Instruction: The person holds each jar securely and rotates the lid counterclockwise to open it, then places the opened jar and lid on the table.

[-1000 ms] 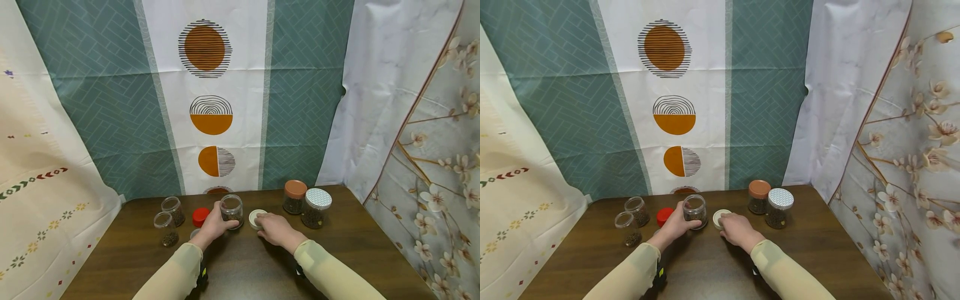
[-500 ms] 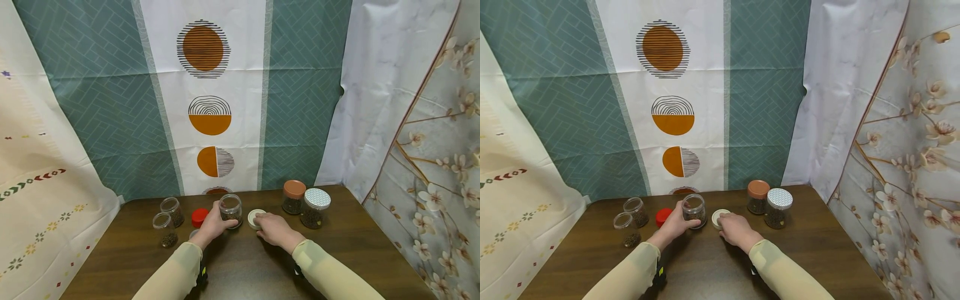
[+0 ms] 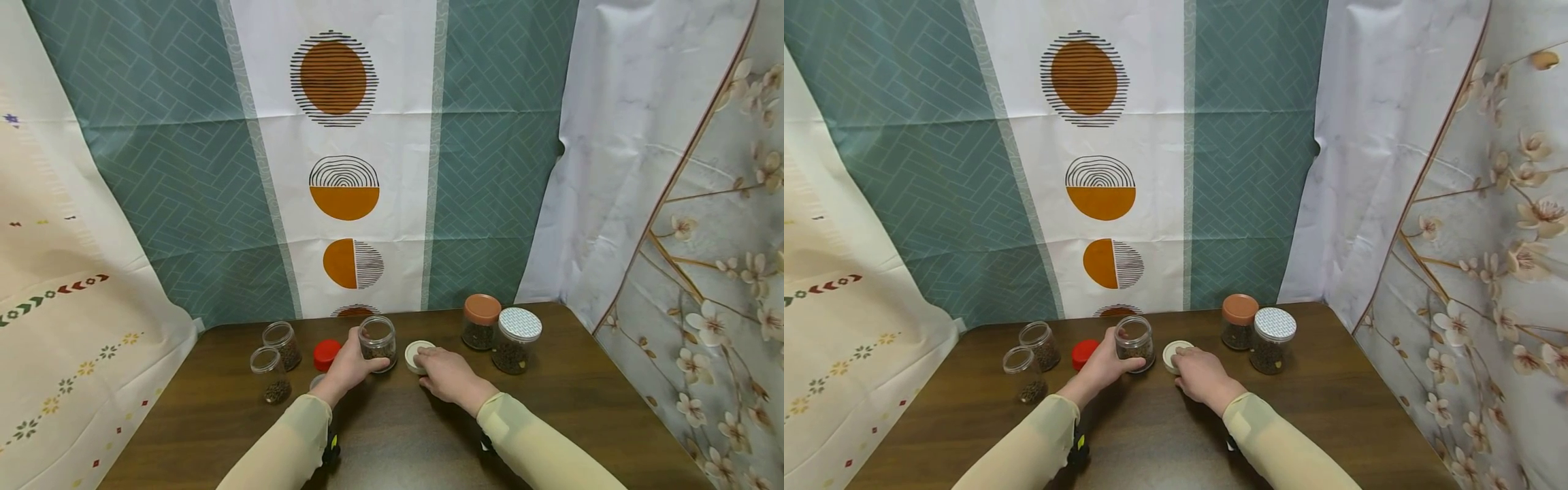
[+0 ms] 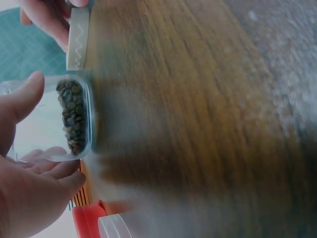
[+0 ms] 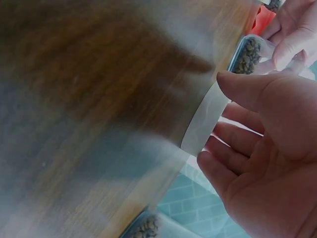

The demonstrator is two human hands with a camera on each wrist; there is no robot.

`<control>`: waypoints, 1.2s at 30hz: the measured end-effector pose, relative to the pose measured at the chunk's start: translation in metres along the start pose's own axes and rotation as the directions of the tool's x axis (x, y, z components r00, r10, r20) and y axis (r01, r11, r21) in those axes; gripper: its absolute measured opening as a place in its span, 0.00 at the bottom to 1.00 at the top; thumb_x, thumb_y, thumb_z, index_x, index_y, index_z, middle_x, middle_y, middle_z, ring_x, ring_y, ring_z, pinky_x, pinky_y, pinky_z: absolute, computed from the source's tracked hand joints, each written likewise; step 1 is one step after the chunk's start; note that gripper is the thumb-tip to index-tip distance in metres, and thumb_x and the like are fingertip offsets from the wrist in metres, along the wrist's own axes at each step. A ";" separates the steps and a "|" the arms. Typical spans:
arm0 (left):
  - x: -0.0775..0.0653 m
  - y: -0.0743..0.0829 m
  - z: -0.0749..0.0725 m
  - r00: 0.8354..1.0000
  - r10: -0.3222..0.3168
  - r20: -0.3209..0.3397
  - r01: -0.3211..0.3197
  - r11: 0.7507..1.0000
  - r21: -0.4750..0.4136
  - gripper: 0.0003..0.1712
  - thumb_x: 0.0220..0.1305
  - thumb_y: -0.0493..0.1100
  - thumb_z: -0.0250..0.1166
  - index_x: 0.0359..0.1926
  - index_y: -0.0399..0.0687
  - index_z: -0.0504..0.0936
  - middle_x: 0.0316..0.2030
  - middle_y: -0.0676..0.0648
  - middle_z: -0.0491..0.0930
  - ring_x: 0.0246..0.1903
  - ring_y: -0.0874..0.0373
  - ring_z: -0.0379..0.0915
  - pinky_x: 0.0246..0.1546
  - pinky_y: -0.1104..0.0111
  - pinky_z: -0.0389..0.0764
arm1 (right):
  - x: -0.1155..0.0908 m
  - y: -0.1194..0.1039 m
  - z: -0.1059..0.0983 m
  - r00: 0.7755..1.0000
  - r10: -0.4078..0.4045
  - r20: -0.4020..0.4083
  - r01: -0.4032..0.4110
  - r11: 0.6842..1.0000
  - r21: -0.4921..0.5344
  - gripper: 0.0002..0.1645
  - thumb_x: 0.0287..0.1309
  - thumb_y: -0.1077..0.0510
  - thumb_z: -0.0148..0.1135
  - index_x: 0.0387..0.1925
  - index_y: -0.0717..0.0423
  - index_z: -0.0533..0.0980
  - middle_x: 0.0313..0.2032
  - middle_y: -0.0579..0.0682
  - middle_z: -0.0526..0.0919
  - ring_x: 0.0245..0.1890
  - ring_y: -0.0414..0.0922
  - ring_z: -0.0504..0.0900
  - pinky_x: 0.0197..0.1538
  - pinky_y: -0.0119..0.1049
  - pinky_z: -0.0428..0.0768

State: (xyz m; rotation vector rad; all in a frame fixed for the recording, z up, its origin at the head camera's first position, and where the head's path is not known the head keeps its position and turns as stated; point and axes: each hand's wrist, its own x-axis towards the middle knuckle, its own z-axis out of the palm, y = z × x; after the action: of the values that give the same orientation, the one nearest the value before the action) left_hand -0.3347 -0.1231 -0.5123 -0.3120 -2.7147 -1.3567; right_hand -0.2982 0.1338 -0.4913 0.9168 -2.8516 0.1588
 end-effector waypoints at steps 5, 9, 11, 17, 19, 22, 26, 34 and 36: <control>-0.003 0.009 -0.001 0.999 -0.036 -0.009 0.036 0.999 0.002 0.52 0.61 0.51 0.86 0.73 0.34 0.64 0.61 0.33 0.80 0.60 0.38 0.79 0.64 0.44 0.77 | -0.001 -0.001 0.000 1.000 0.010 0.013 -0.010 1.000 -0.001 0.26 0.67 0.57 0.79 0.63 0.60 0.83 0.68 0.60 0.83 0.68 0.58 0.82 0.70 0.53 0.78; -0.007 0.020 -0.001 0.997 -0.077 0.000 0.077 0.997 -0.008 0.52 0.62 0.47 0.86 0.75 0.35 0.63 0.65 0.34 0.79 0.64 0.39 0.78 0.68 0.42 0.74 | -0.002 -0.002 -0.001 1.000 0.012 0.011 -0.011 1.000 -0.009 0.24 0.69 0.58 0.78 0.62 0.60 0.83 0.68 0.60 0.83 0.68 0.58 0.82 0.70 0.53 0.78; -0.009 0.025 -0.003 0.995 -0.097 0.018 0.098 0.995 -0.029 0.52 0.63 0.44 0.85 0.76 0.33 0.61 0.67 0.31 0.77 0.66 0.36 0.76 0.70 0.40 0.73 | -0.003 -0.002 -0.001 1.000 0.010 0.009 -0.010 1.000 -0.012 0.23 0.70 0.58 0.77 0.63 0.60 0.83 0.68 0.60 0.83 0.68 0.58 0.82 0.70 0.53 0.78; -0.008 0.024 -0.002 0.994 -0.105 0.012 0.105 0.993 -0.048 0.54 0.63 0.43 0.85 0.78 0.34 0.60 0.67 0.32 0.78 0.67 0.36 0.75 0.71 0.40 0.71 | -0.003 -0.003 -0.001 1.000 -0.001 -0.004 0.001 1.000 -0.017 0.24 0.70 0.59 0.76 0.63 0.61 0.82 0.68 0.61 0.82 0.69 0.58 0.81 0.72 0.52 0.77; -0.007 0.024 -0.002 0.994 -0.108 0.012 0.109 0.993 -0.051 0.55 0.63 0.44 0.85 0.78 0.34 0.60 0.68 0.32 0.78 0.68 0.36 0.75 0.72 0.40 0.71 | -0.003 -0.003 0.000 1.000 -0.002 -0.004 0.002 1.000 -0.013 0.24 0.70 0.59 0.76 0.63 0.61 0.82 0.68 0.61 0.82 0.69 0.58 0.81 0.71 0.52 0.77; -0.007 0.023 -0.003 0.995 -0.101 0.013 0.102 0.993 -0.064 0.55 0.62 0.44 0.85 0.78 0.34 0.60 0.68 0.32 0.77 0.68 0.35 0.75 0.72 0.39 0.70 | -0.003 -0.002 0.001 1.000 0.003 0.002 -0.003 1.000 -0.004 0.24 0.71 0.58 0.76 0.64 0.61 0.82 0.68 0.62 0.82 0.69 0.59 0.81 0.71 0.53 0.77; -0.008 0.019 -0.002 0.998 -0.057 0.010 0.058 0.995 -0.077 0.55 0.61 0.46 0.86 0.76 0.33 0.61 0.66 0.31 0.77 0.66 0.34 0.75 0.71 0.38 0.71 | -0.002 -0.001 0.002 1.000 0.001 -0.002 -0.001 1.000 -0.001 0.25 0.70 0.60 0.76 0.64 0.62 0.82 0.68 0.62 0.82 0.69 0.60 0.81 0.71 0.54 0.77; -0.015 0.024 -0.004 1.000 -0.015 0.013 0.017 0.980 -0.198 0.62 0.56 0.36 0.86 0.81 0.37 0.55 0.73 0.28 0.70 0.72 0.32 0.68 0.74 0.35 0.63 | -0.003 -0.002 0.003 1.000 0.003 0.006 -0.003 1.000 0.020 0.24 0.68 0.68 0.70 0.65 0.65 0.81 0.69 0.64 0.81 0.71 0.60 0.79 0.74 0.53 0.74; -0.014 0.022 -0.002 1.000 -0.010 -0.001 0.010 0.987 -0.158 0.64 0.57 0.39 0.87 0.82 0.36 0.53 0.73 0.27 0.69 0.72 0.30 0.67 0.73 0.34 0.64 | -0.003 -0.002 0.003 1.000 0.004 0.007 -0.004 1.000 0.023 0.25 0.68 0.68 0.69 0.65 0.66 0.80 0.69 0.65 0.80 0.72 0.60 0.78 0.74 0.53 0.74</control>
State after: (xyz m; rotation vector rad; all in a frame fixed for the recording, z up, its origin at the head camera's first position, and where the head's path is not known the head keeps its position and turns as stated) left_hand -0.3158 -0.1143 -0.4964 -0.3095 -2.6157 -1.5775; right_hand -0.2946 0.1332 -0.4950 0.9174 -2.8637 0.1898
